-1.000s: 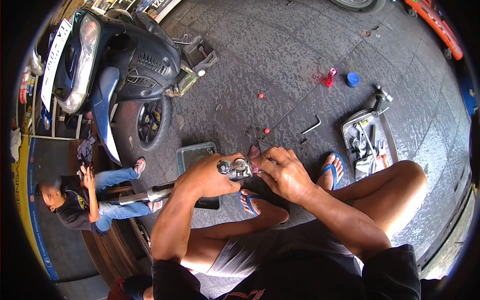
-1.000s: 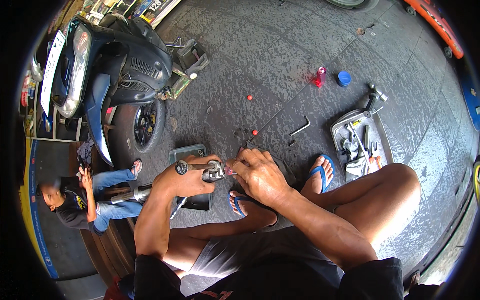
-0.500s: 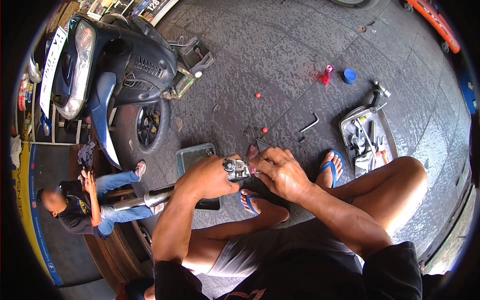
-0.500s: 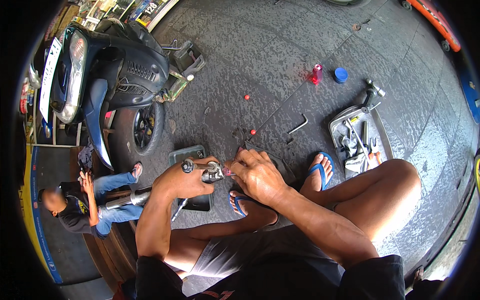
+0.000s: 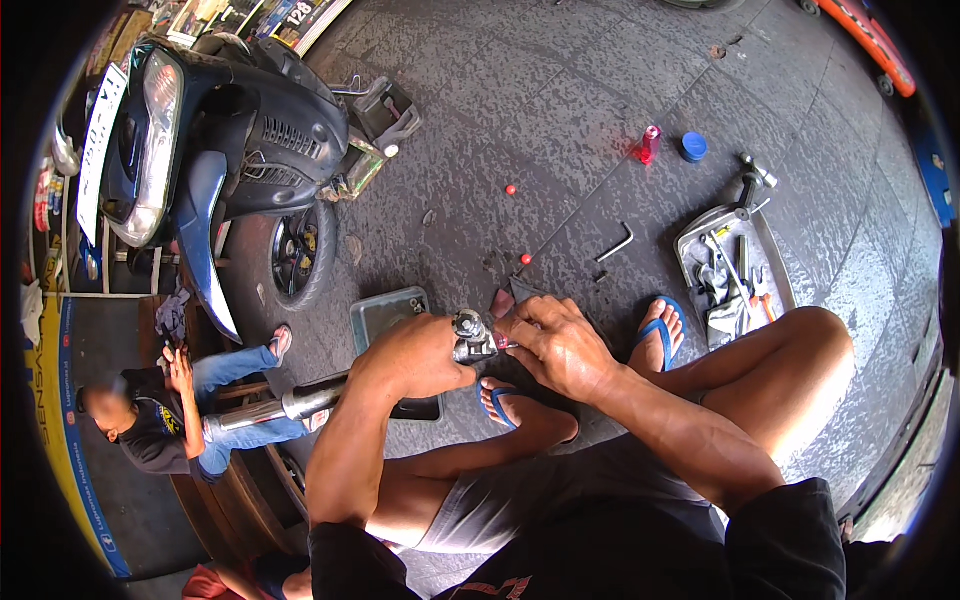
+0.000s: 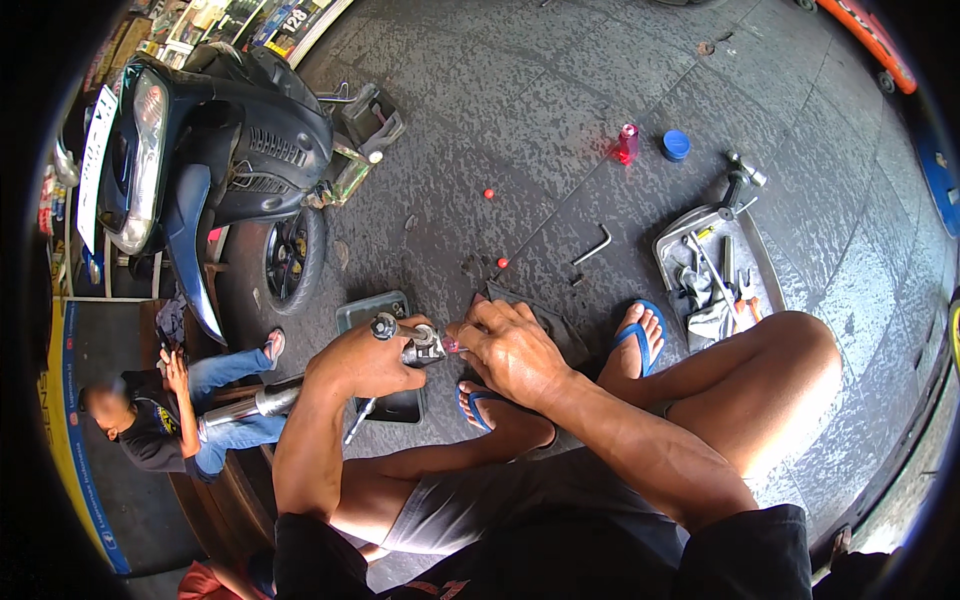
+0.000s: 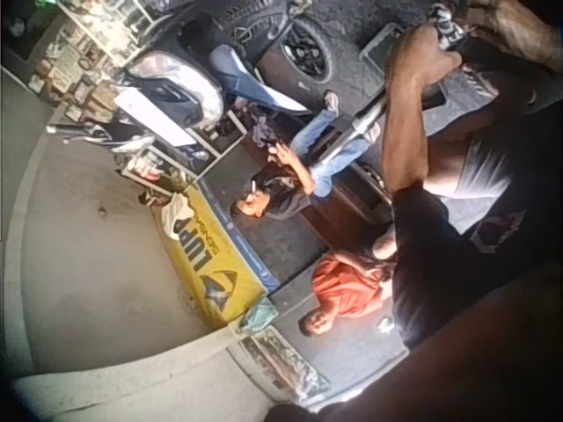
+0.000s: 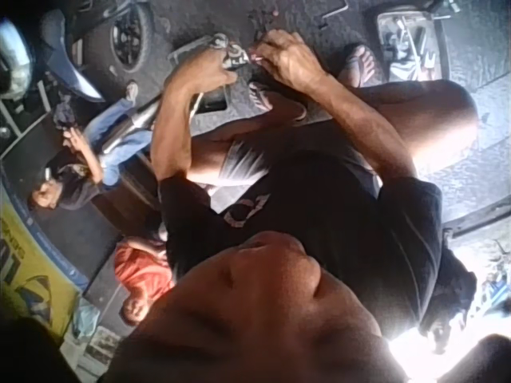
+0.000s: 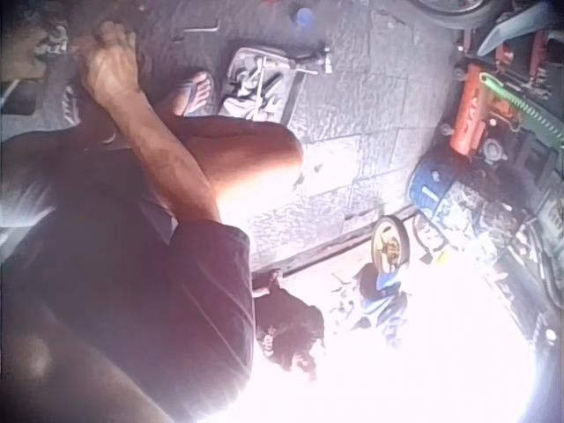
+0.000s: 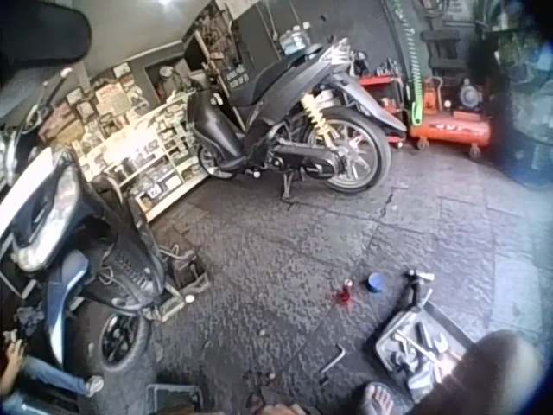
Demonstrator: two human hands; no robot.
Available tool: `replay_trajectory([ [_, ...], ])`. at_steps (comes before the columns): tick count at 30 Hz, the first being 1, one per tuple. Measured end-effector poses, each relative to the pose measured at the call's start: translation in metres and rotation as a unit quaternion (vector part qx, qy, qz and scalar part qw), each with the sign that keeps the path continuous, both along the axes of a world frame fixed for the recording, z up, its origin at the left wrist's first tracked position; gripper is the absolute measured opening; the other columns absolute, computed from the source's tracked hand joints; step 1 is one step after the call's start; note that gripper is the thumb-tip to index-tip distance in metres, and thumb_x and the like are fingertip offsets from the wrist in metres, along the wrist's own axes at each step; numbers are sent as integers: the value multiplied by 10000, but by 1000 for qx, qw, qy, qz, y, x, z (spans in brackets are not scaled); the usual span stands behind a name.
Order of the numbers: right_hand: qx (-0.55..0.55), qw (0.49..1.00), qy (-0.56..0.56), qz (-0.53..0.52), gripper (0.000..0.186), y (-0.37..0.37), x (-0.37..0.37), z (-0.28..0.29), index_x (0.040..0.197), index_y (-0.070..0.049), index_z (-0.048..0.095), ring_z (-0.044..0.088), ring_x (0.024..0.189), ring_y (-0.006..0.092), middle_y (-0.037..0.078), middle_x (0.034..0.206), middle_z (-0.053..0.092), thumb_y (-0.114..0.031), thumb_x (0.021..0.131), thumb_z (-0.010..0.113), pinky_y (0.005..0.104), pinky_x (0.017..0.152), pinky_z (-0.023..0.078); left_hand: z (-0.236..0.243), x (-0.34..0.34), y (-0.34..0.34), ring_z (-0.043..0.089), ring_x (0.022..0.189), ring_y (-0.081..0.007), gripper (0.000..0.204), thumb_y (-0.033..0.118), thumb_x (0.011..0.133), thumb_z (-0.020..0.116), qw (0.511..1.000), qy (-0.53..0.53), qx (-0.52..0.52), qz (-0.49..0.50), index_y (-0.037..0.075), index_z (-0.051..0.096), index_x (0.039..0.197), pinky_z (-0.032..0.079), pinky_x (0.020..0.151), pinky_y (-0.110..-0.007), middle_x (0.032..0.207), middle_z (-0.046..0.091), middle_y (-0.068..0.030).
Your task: The person sits on the floor of a workshop and works on a cylindrical mechanical component, likely a motorcycle shock absorber. They use a red bottle to apply liquid lubricant, a wrench to tighten or loosen parts, and a rag to wipe the component. The person also handles small metal pieces and a screwdriver during the process.
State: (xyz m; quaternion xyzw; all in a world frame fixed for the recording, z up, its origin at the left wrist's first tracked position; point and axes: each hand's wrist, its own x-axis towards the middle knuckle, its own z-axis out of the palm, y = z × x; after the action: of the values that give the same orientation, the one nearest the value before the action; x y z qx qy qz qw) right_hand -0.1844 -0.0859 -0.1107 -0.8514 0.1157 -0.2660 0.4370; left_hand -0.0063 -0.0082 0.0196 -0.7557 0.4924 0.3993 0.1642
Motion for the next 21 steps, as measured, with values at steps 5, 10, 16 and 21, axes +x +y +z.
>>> replay_trajectory([
  [5, 0, 1000, 1, -2, 324, 0, 0, 0, 1123, -91, 699, 609, 1021, 267, 68, 1041, 623, -105, 804, 751, 405, 853, 453, -3, 2, 3, 673, 889, -365, 420, 182, 726, 685, 1000, 7, -9, 3, 87, 605, 1127, 523, 790, -438, 928, 687, -192],
  [10, 2, 1000, 2, -5, 324, 1, -1, -2, 1121, -90, 701, 610, 1025, 265, 68, 1042, 628, -101, 802, 752, 406, 863, 457, -5, 2, 0, 673, 892, -365, 418, 183, 730, 683, 1000, -1, 16, 6, 83, 609, 1128, 524, 795, -431, 944, 690, -187],
  [16, 3, 1000, -2, -10, 343, -1, -3, -1, 1144, -85, 698, 611, 1027, 272, 75, 1046, 628, -91, 805, 747, 413, 896, 464, -8, 3, 0, 677, 892, -359, 426, 179, 738, 677, 1000, 11, -2, -14, 85, 608, 1148, 525, 791, -427, 948, 693, -169],
  [21, 17, 1000, 3, -4, 374, -11, -11, 10, 1178, -92, 688, 609, 1069, 302, 94, 1073, 632, -105, 808, 740, 434, 928, 478, -5, 0, 3, 675, 914, -403, 474, 224, 751, 670, 992, 52, -105, -38, 97, 578, 1199, 539, 792, -470, 984, 700, -193],
])
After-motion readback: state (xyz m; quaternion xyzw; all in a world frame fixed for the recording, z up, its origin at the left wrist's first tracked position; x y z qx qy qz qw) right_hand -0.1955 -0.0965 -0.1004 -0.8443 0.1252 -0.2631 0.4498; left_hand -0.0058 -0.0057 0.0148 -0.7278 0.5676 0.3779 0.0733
